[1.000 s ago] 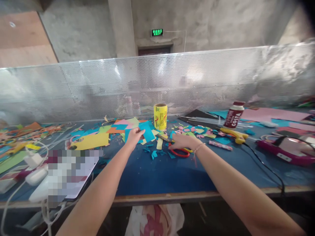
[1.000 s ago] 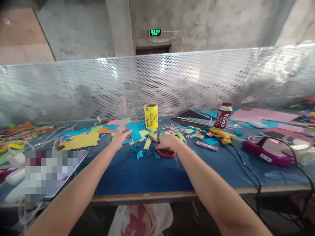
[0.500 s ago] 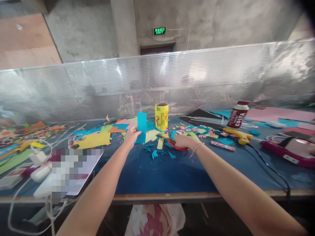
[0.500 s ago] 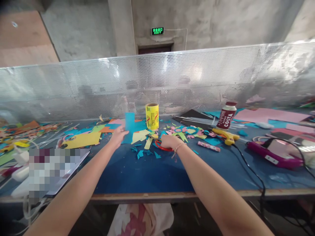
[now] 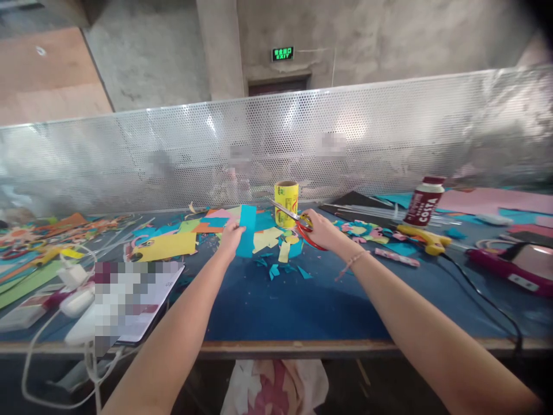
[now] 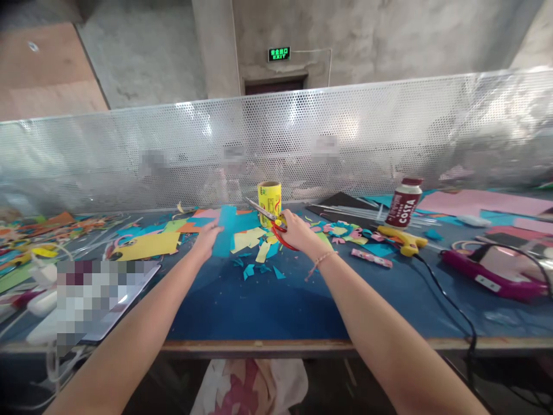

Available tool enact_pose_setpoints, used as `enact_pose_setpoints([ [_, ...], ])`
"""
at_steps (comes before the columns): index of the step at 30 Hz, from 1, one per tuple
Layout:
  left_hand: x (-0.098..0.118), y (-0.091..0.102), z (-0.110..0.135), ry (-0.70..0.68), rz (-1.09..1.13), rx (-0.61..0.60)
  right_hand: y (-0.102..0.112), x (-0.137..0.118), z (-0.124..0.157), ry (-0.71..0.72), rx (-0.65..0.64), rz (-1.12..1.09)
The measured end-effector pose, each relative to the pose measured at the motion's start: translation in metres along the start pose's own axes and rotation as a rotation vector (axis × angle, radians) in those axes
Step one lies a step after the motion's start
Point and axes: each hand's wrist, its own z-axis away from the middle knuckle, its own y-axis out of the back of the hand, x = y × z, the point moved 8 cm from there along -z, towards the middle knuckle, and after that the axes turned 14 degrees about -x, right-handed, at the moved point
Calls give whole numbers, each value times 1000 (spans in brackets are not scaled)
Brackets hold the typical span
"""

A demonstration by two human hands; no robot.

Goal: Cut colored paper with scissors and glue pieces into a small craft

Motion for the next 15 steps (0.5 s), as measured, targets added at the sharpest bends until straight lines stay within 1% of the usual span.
enact_pose_setpoints([
  [3, 0, 3, -2, -17, -54, 10, 1, -2, 2, -14, -5, 14],
  [5, 1, 4, -3, -27, -92, 22, 3, -1, 4, -51, -6, 17],
  [7, 2, 6, -4, -44, -131, 31, 3, 0, 6, -72, -31, 21],
  [15, 18, 4, -2, -87, -357, 5, -10, -2, 4, 16, -174, -31],
])
